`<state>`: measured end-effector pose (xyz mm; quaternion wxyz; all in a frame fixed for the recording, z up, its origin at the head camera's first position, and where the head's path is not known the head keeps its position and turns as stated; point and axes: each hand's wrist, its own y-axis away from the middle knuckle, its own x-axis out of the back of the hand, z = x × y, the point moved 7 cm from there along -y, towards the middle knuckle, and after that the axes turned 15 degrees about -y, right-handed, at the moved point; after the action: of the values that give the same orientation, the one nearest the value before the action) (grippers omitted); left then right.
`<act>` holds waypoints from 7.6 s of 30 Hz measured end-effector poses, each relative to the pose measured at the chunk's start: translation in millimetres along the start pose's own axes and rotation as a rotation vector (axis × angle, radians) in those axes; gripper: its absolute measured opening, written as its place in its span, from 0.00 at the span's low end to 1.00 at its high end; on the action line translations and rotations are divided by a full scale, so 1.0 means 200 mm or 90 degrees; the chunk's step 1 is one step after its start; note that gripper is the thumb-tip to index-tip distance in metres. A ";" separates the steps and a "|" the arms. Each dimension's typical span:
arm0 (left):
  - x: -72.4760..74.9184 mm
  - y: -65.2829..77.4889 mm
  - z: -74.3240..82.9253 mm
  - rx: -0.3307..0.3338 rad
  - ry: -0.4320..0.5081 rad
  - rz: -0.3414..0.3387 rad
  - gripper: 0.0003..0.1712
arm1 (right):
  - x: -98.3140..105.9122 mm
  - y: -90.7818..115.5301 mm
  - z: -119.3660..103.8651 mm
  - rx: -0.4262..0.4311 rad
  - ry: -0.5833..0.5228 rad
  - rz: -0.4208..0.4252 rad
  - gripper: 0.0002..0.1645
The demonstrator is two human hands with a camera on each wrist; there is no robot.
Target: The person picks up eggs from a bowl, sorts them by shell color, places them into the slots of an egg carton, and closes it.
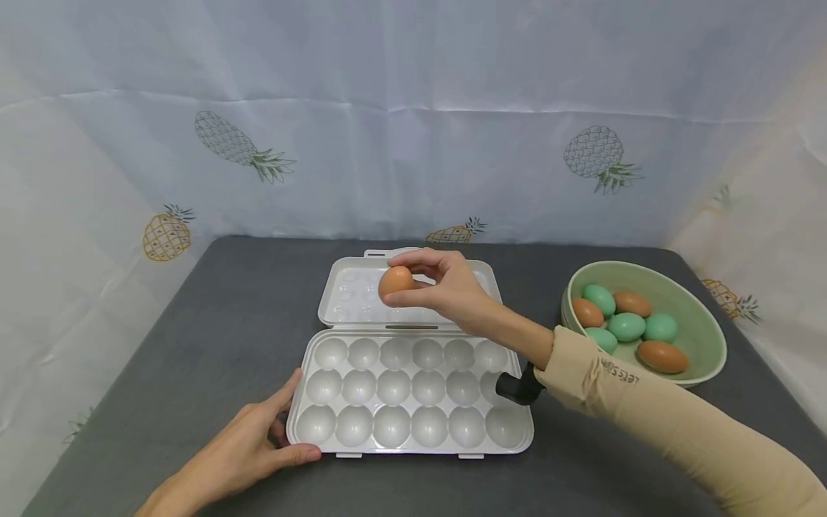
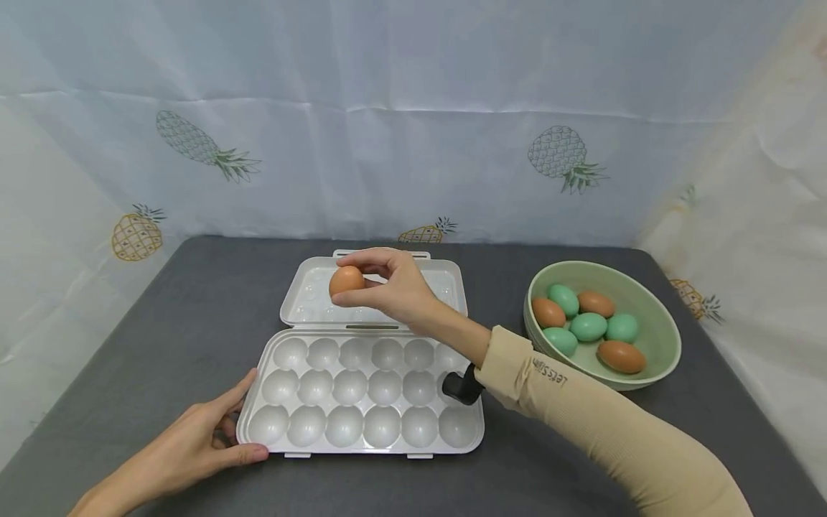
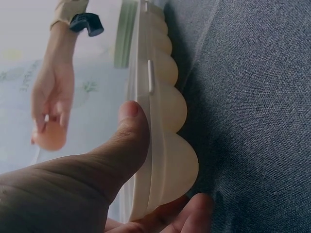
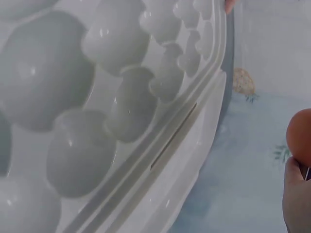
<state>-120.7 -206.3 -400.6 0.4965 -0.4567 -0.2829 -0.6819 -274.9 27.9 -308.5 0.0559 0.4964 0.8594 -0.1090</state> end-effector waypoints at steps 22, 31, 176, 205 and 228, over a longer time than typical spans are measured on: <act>0.02 0.00 0.02 -0.007 0.011 0.002 0.63 | -0.34 -0.12 0.31 -0.119 0.050 -0.054 0.28; 0.01 0.00 0.01 0.001 0.013 -0.012 0.63 | -0.41 -0.10 0.42 -0.152 0.093 -0.084 0.27; -0.06 0.00 0.00 -0.111 0.049 0.030 0.62 | 1.43 0.75 -0.21 0.060 0.160 0.241 0.21; -0.04 0.00 0.02 -0.093 0.055 0.028 0.62 | 1.34 0.65 -0.03 -0.050 0.438 0.161 0.29; -0.04 0.00 0.02 -0.087 0.062 0.021 0.62 | 1.34 0.58 -0.04 -0.037 0.631 0.127 0.22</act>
<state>-118.4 -199.0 -406.3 0.4881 -0.4605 -0.2036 -0.7129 -309.1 312.0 -371.3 -0.3349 0.5664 0.7338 0.1692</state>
